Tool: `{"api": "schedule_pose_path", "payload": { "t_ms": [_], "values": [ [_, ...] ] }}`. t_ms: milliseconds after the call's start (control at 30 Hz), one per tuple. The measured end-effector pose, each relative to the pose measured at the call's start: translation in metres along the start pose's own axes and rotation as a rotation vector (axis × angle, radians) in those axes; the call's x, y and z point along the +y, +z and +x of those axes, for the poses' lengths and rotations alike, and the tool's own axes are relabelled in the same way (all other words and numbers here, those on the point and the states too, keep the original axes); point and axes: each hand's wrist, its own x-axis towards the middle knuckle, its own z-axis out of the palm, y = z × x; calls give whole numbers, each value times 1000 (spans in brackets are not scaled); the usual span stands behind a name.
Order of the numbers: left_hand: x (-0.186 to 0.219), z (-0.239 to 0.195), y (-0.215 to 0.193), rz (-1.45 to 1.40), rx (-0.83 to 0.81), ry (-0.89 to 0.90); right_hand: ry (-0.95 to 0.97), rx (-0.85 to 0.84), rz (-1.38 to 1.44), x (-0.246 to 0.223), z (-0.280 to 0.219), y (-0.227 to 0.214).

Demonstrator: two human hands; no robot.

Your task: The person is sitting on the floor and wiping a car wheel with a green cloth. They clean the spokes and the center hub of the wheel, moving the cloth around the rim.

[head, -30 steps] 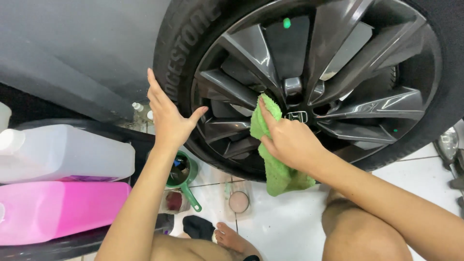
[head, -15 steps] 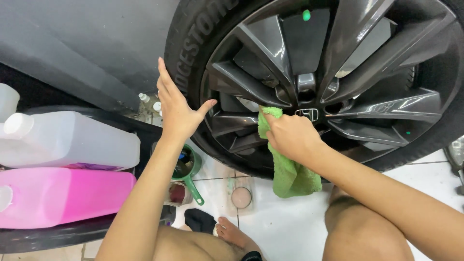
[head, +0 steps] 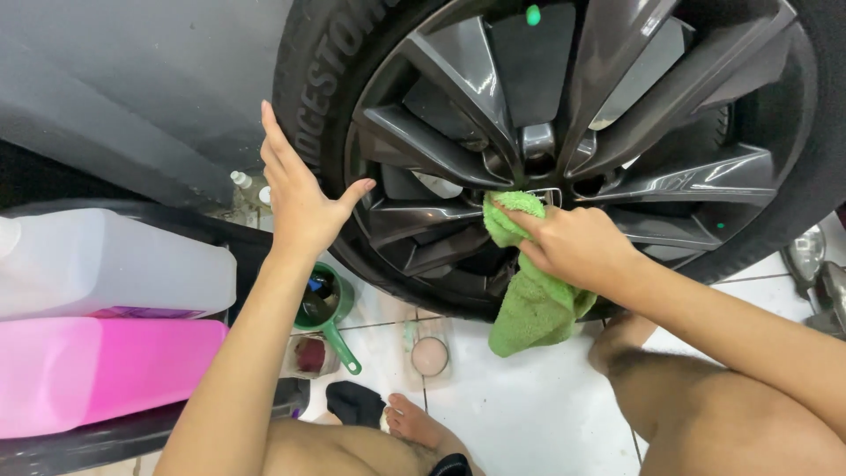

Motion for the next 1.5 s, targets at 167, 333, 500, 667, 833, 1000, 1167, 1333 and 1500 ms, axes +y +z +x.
{"api": "schedule_pose_path", "payload": {
  "t_ms": [167, 333, 500, 667, 833, 1000, 1167, 1333, 1500],
  "values": [
    [0, 1, 1, 17, 4, 1, -5, 65, -19, 8, -5, 8],
    [0, -1, 2, 17, 6, 5, -14, 55, 165, 18, -7, 14],
    [-3, -1, 2, 7, -1, 25, 79, 31, 104, 30, -13, 25],
    [-3, -1, 3, -8, -2, 34, 33, 1, -38, 30, -31, 27],
    [-2, 0, 3, -2, -1, 23, -66, 25, -195, 38, -44, 47],
    [-6, 1, 5, 8, -23, -4, 32, 163, -254, 66, -43, 58],
    [-6, 2, 7, 8, -18, 24, -94, 3, -296, 52, -44, 65],
    [-6, 2, 8, 9, -11, 18, -99, 161, -278, 58, -40, 60],
    [-3, -1, 7, 0, 1, 49, -170, 111, -338, 47, -40, 67]
  ]
}}
